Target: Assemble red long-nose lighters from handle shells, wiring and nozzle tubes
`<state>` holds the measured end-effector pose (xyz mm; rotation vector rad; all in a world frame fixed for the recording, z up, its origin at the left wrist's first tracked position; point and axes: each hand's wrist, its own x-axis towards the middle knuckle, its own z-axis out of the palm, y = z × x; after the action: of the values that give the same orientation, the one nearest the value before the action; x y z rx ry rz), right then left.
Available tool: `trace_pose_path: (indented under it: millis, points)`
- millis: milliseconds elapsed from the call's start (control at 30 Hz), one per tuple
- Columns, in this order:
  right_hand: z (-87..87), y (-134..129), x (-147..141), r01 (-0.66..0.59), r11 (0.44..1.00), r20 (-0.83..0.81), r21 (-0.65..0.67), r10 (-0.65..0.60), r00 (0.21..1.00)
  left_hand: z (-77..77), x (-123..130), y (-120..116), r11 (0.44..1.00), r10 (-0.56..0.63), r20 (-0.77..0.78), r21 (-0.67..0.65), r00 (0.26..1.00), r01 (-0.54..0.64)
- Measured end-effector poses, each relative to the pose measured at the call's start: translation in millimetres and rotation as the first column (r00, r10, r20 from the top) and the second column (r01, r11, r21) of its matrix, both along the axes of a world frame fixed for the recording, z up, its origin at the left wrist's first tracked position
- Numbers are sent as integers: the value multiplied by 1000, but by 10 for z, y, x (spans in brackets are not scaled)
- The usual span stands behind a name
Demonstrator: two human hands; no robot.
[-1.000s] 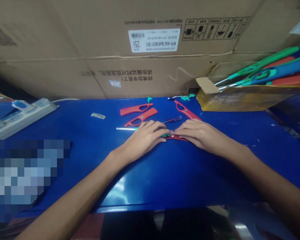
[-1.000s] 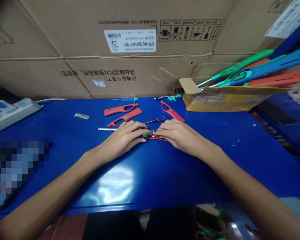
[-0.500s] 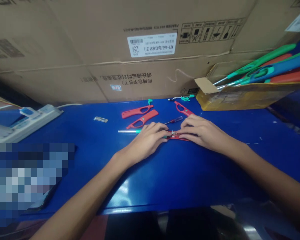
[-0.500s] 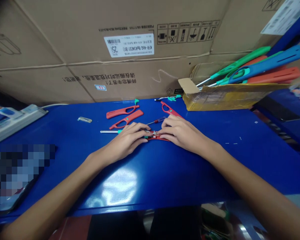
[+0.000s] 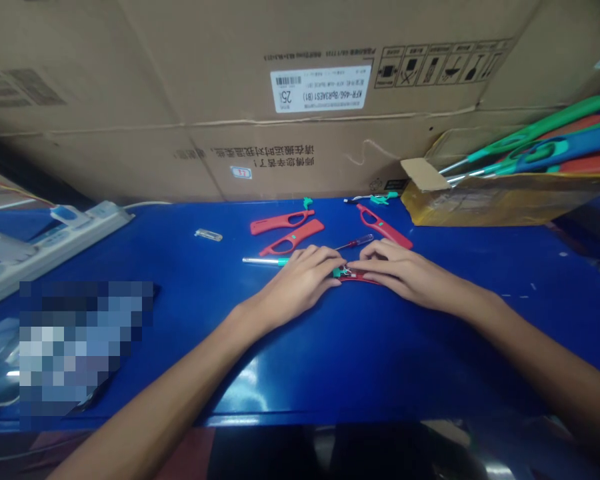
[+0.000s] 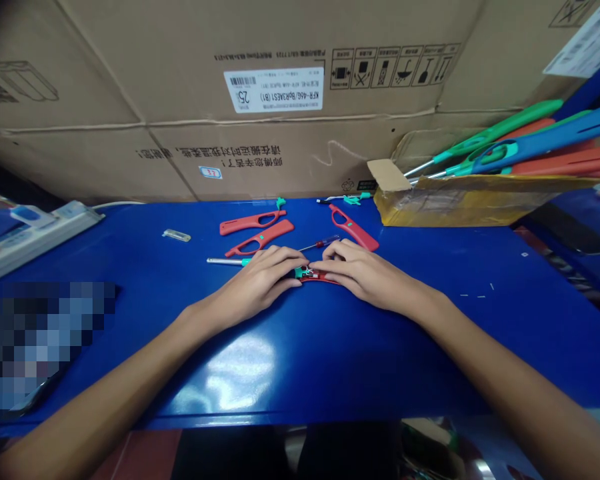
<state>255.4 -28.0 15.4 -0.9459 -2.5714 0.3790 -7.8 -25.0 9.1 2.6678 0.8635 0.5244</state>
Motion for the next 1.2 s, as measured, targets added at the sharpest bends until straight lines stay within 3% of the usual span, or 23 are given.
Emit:
trace_pose_path:
  millis: [400, 800, 1200]
  points:
    - [30, -47, -35, -31, 996, 137, 86, 19, 990, 3, 5, 36, 999, -22, 29, -24, 999, 22]
    - [71, -34, -29, -6, 999, 69, -41, 9, 998, 15, -5, 33, 999, -15, 16, -40, 1000, 16]
    - [100, -56, -5, -10, 989, 27, 148, 6, 1000, 23, -19, 30, 999, 16, 4, -44, 1000, -15]
